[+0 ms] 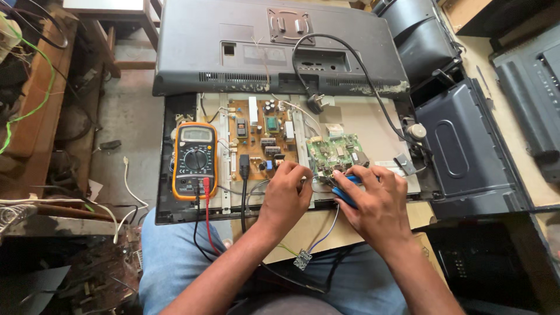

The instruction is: The person is repairing a television circuit board while sitting on the floor. They use a multimeter to test components on the board, then use wire strippers to prepare a wire, and finally use a soldering iron to work on the circuit board.

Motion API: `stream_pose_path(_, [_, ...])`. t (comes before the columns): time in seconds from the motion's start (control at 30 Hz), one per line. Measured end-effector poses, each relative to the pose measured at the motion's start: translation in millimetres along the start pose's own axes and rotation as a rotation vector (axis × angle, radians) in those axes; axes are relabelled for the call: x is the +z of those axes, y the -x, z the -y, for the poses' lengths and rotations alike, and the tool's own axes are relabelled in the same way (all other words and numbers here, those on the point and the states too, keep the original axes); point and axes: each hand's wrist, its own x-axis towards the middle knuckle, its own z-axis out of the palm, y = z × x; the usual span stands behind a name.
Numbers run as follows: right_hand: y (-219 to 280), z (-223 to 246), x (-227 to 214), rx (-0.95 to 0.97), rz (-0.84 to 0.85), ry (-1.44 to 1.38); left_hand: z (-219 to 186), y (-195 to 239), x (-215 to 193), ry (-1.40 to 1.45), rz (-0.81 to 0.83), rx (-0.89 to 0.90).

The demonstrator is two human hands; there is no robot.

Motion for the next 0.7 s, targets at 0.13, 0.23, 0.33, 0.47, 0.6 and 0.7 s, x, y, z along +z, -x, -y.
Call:
stream_pose_path(0.13, [-7.0,2.3,0.0,-0.016,0.002,0.022,-3.1,-1.3,-2.2,-0.064,-0.039,0.041])
stream_pose_path(0.23, [-9.2,4.5,1.1,0.002,0.024,0.028,-3.3,0.4,-2.1,-0.084,-0.055,0.074])
stream_pose_path(0.33, [-11.6,4.7,2.2,0.012,0.028,0.017,-1.6,0.0,-1.4,-0.063,-0.035,0.053])
stream_pose_path(0.47, [-13.6,4.8,3.9,0.022,0.039,0.01,2.2,0.1,-1.9,-0.056,-0.039,0.105])
stream_pose_path(0.6, [-15.2,3.4,4.6,0.027,0.035,-0.006,4.7,0.1,-2.8,-0.037,-0.026,0.117])
stream_pose_path(0.7, [-16.1,0.7,4.6,0.064,0.073,-0.035,5.5,-0.3,-2.5,-0.029,-0.012,0.111])
